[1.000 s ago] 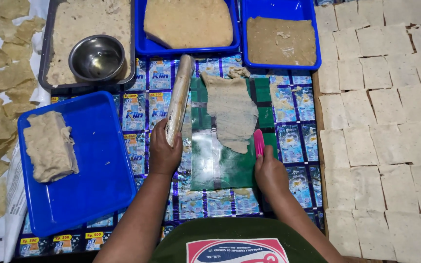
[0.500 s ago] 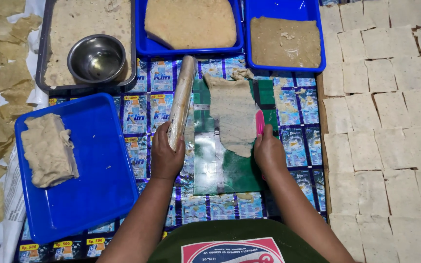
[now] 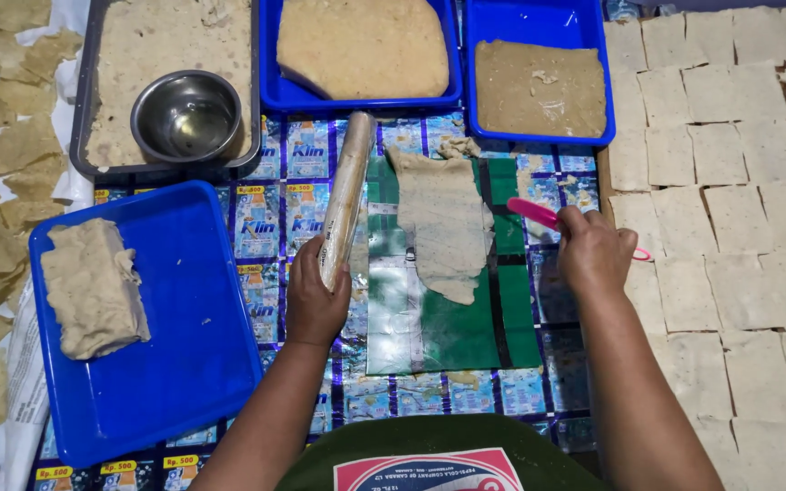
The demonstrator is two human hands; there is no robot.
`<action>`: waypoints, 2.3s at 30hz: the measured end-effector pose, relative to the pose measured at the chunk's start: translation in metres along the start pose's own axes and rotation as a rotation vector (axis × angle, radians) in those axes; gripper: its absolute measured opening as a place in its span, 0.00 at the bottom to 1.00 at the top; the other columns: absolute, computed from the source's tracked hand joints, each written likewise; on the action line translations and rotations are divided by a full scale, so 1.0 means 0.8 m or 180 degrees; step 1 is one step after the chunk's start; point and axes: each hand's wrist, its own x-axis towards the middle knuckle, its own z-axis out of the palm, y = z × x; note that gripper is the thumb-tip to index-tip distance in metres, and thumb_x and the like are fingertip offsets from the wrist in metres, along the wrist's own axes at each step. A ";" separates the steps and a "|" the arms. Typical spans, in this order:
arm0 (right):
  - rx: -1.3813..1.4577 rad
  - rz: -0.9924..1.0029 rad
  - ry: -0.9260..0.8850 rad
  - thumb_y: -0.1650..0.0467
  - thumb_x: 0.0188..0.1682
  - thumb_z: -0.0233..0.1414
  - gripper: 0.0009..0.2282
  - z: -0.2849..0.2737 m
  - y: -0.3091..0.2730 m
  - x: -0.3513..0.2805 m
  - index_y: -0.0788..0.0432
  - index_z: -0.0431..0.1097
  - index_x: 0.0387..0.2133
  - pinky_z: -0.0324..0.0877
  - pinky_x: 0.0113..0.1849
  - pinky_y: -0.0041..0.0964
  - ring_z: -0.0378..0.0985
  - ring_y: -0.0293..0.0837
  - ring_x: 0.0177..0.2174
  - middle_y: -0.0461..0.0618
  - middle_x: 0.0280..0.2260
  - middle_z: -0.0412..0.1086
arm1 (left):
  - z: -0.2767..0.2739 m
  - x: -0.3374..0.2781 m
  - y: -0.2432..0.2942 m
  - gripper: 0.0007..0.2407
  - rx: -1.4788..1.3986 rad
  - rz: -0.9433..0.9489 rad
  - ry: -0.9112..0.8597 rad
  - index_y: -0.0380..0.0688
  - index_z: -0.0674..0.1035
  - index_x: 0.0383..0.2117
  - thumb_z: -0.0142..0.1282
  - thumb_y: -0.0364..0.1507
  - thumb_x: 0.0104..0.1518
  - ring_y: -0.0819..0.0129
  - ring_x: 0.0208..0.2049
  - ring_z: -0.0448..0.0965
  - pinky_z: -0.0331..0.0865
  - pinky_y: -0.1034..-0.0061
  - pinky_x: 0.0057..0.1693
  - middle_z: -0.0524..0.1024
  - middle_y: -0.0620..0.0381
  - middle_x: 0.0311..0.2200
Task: Flattening dough with a rolling pin and scraper, then cutting and placing pieces on a bamboo drying rack.
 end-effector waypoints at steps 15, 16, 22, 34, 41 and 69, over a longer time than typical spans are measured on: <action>-0.0079 -0.0981 0.0808 0.64 0.51 0.53 0.06 0.008 -0.002 0.042 0.37 0.67 0.25 0.57 0.51 0.47 0.76 0.39 0.37 0.34 0.29 0.65 | 0.007 -0.004 -0.006 0.20 0.0010 0.0091 0.0111 0.35 0.70 0.56 0.57 0.29 0.58 0.42 0.56 0.74 0.71 0.55 0.59 0.72 0.41 0.53; -0.0082 -0.0992 0.0805 0.64 0.51 0.53 0.06 0.009 -0.005 0.045 0.37 0.67 0.25 0.57 0.51 0.47 0.76 0.39 0.37 0.34 0.29 0.65 | 0.007 -0.004 -0.006 0.20 0.0008 0.0080 0.0115 0.35 0.70 0.56 0.57 0.29 0.58 0.42 0.56 0.74 0.71 0.55 0.59 0.72 0.41 0.53; 0.0193 -0.1296 0.0897 0.66 0.49 0.54 0.05 0.013 -0.036 0.061 0.38 0.67 0.25 0.57 0.51 0.46 0.76 0.38 0.36 0.33 0.29 0.65 | 0.009 -0.005 -0.010 0.20 -0.0028 0.0077 0.0160 0.35 0.70 0.56 0.57 0.28 0.57 0.41 0.55 0.75 0.71 0.55 0.59 0.72 0.40 0.52; 0.0678 -0.1926 0.1183 0.66 0.52 0.50 0.07 -0.052 -0.170 0.062 0.40 0.68 0.24 0.56 0.42 0.43 0.72 0.40 0.29 0.36 0.25 0.61 | 0.007 -0.003 -0.013 0.20 0.0060 0.0103 0.0171 0.36 0.71 0.56 0.58 0.28 0.57 0.43 0.57 0.74 0.71 0.56 0.60 0.72 0.41 0.53; 0.0995 -0.0779 -0.1005 0.60 0.54 0.47 0.09 -0.042 -0.157 -0.039 0.49 0.66 0.39 0.72 0.36 0.60 0.81 0.64 0.34 0.58 0.28 0.73 | 0.008 -0.008 -0.015 0.20 -0.0017 0.0121 0.0221 0.36 0.71 0.56 0.58 0.28 0.57 0.44 0.56 0.75 0.71 0.56 0.60 0.72 0.42 0.53; 0.1431 0.0371 -0.1665 0.62 0.56 0.39 0.11 -0.028 -0.269 -0.076 0.54 0.55 0.45 0.73 0.40 0.67 0.79 0.75 0.38 0.69 0.32 0.76 | -0.004 -0.001 -0.012 0.20 0.0021 0.0122 0.0086 0.36 0.69 0.57 0.56 0.29 0.59 0.46 0.58 0.73 0.70 0.56 0.61 0.70 0.42 0.54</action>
